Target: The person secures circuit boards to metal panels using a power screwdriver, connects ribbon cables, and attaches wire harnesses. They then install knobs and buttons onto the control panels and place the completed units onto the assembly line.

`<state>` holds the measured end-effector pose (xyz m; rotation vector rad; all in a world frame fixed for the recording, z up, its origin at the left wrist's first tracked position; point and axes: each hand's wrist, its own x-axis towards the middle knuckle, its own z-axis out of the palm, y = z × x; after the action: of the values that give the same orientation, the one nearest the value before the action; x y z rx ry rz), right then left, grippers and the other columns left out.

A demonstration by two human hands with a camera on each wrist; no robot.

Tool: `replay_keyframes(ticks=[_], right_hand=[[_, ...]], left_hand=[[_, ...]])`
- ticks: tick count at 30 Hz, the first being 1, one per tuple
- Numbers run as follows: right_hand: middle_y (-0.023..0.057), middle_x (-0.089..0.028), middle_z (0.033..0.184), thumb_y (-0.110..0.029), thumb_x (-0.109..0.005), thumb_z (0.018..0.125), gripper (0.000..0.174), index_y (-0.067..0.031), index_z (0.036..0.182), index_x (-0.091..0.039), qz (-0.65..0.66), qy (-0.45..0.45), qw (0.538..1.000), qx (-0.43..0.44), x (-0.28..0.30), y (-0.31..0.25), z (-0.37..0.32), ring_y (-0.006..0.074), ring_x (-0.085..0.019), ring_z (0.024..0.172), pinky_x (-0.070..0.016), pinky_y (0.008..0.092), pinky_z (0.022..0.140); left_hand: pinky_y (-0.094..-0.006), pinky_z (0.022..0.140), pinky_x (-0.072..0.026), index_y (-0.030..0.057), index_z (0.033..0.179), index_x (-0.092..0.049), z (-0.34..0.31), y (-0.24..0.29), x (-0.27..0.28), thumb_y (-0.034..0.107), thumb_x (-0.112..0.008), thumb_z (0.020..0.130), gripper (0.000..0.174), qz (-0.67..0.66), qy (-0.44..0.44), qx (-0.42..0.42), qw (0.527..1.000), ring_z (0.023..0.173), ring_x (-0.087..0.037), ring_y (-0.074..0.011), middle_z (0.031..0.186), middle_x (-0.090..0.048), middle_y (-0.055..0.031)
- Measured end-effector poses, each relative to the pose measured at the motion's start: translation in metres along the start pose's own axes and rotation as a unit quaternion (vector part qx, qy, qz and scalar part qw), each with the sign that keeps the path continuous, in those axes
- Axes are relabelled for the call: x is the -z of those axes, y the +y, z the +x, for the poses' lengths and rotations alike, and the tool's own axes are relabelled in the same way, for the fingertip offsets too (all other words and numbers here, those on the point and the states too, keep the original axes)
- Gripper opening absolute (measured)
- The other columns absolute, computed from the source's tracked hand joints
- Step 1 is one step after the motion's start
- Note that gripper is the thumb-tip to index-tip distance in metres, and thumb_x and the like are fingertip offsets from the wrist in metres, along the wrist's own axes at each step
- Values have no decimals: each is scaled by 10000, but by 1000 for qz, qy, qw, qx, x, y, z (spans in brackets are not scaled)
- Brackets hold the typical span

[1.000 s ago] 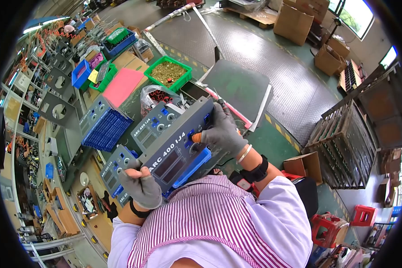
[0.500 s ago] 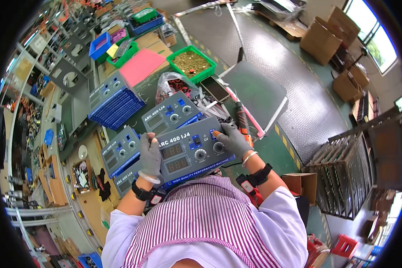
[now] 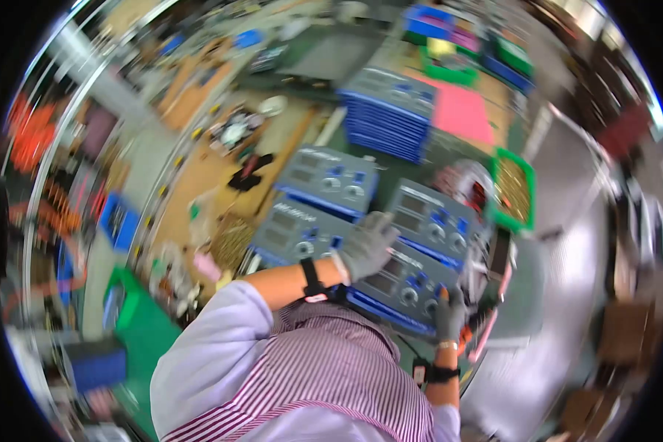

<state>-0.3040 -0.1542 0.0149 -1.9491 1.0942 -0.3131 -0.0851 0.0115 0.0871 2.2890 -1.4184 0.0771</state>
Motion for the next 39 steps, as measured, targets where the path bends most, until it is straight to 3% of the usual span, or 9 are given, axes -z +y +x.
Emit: replay_keyframes(ticks=[6, 10, 12, 18, 22, 24, 32, 36, 39], right_hand=[[122, -592, 861, -137, -476, 830, 279, 27, 1040, -561, -123, -98, 987, 9, 23, -34, 1, 201, -526, 787, -428, 316, 725], [151, -567, 1025, -108, -450, 848, 389, 58, 1199, -480, -92, -5, 992, 89, 40, -30, 10, 210, -530, 900, -406, 310, 830], [136, -493, 1203, -138, -440, 888, 410, 46, 1253, -418, -1, -13, 995, 98, 49, -15, 23, 209, -475, 1063, -355, 303, 928], [111, -543, 1114, -108, -458, 882, 359, 29, 1214, -471, 16, -58, 982, 182, -14, -132, -38, 166, -524, 937, -439, 257, 758], [88, -585, 977, -75, -494, 859, 313, 22, 1155, -527, -58, -129, 959, 246, -72, -184, -90, 130, -533, 780, -440, 245, 662], [89, -588, 969, -72, -501, 857, 311, 20, 1153, -528, -83, -151, 949, 265, -90, -196, -108, 129, -544, 783, -446, 244, 661], [88, -593, 936, -29, -511, 843, 278, 6, 1117, -544, -76, -168, 956, 228, -134, -220, -158, 153, -582, 823, -461, 259, 723], [98, -588, 951, -4, -508, 833, 273, 20, 1101, -546, -103, -178, 945, 254, -160, -235, -173, 162, -586, 839, -465, 272, 746], [123, -593, 963, -3, -513, 807, 274, 34, 1076, -551, -129, -191, 926, 301, -181, -261, -189, 196, -603, 858, -469, 289, 762]], left_hand=[[-415, 897, -395, 90, 994, -538, -80, -39, 39, 192, -606, 710, 309, -31, 125, 144, 981, 1095, -435, -307, 1183, -458, -120], [-402, 789, -444, 86, 938, -544, -197, -101, 64, 186, -590, 710, 253, -29, 186, 289, 939, 994, -500, -313, 1029, -530, -120], [-428, 737, -448, 60, 886, -551, -264, -136, 68, 189, -559, 737, 198, 10, 146, 449, 882, 884, -542, -352, 927, -568, -156], [-449, 682, -458, 29, 875, -589, -461, -261, 82, 190, -516, 780, 200, 103, 124, 661, 733, 802, -583, -373, 839, -611, -198], [-416, 732, -483, 19, 909, -635, -529, -317, 104, 186, -530, 801, 225, 125, -88, 712, 686, 874, -608, -335, 950, -624, -203], [-383, 782, -494, 27, 893, -671, -532, -325, 122, 177, -529, 813, 221, 45, 47, 807, 587, 922, -621, -299, 1006, -626, -194], [-380, 786, -505, 18, 1066, -593, -556, -371, 111, 147, -534, 841, 266, 94, 40, 838, 537, 986, -605, -283, 1087, -605, -166], [-370, 755, -513, 17, 1046, -597, -566, -382, 119, 141, -516, 857, 240, -10, -46, 820, 571, 936, -619, -300, 1047, -618, -169], [-410, 772, -492, 21, 1013, -608, -581, -385, 103, 277, -530, 840, 319, 29, 48, 802, 594, 920, -611, -327, 1007, -624, -189]])
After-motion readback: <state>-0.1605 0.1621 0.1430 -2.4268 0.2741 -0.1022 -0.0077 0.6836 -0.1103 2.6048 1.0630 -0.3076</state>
